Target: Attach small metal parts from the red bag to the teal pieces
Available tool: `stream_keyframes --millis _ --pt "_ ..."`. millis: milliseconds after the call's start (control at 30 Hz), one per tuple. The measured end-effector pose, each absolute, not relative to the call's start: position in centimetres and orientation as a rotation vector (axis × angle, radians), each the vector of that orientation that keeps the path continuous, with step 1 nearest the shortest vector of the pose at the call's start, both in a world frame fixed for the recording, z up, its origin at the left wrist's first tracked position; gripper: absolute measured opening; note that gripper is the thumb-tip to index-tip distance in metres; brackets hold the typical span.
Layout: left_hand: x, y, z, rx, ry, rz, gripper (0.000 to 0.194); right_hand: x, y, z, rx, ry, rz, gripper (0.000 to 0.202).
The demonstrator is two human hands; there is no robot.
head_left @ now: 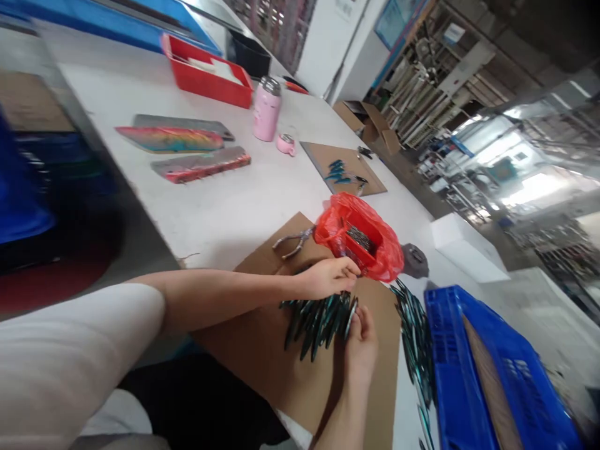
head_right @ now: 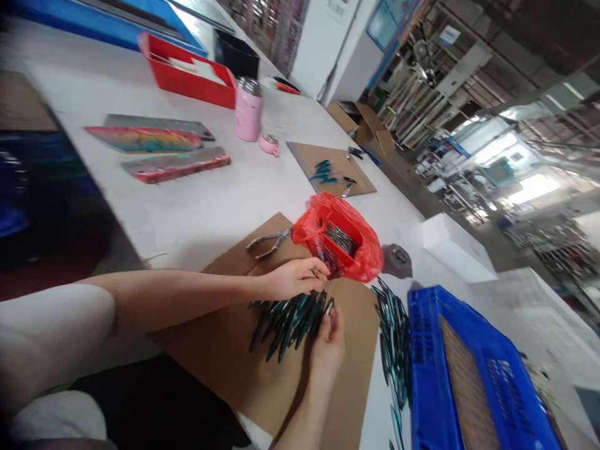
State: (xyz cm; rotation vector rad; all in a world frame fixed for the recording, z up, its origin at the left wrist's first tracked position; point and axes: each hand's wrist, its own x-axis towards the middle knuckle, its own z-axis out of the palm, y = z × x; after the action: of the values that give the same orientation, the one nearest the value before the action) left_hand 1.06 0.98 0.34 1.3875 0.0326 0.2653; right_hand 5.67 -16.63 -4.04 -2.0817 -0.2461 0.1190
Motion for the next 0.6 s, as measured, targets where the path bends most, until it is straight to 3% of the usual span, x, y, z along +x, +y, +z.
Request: stream_keyframes --millis 233,333,500,600 --pt "0.7 1.2 1.5 1.431 0.058 0.223 0.02 8.7 -20.8 -2.8 -2.25 -0.027 -0.284 0.045" --pt "0.8 1.4 1.3 1.428 0.076 0.225 0.019 10.6 -23.8 -2.3 -2.302 0.119 -0.42 0.034" --pt "1.3 1.8 0.4 1.451 0.094 0.27 0.018 12.1 -26.4 -2.1 -2.299 0.328 -0.446 0.013" --pt "1.4 2.0 0.0 1.46 0.102 0.3 0.016 12.4 -26.6 -2.1 -2.192 0.332 -0.352 0.017"
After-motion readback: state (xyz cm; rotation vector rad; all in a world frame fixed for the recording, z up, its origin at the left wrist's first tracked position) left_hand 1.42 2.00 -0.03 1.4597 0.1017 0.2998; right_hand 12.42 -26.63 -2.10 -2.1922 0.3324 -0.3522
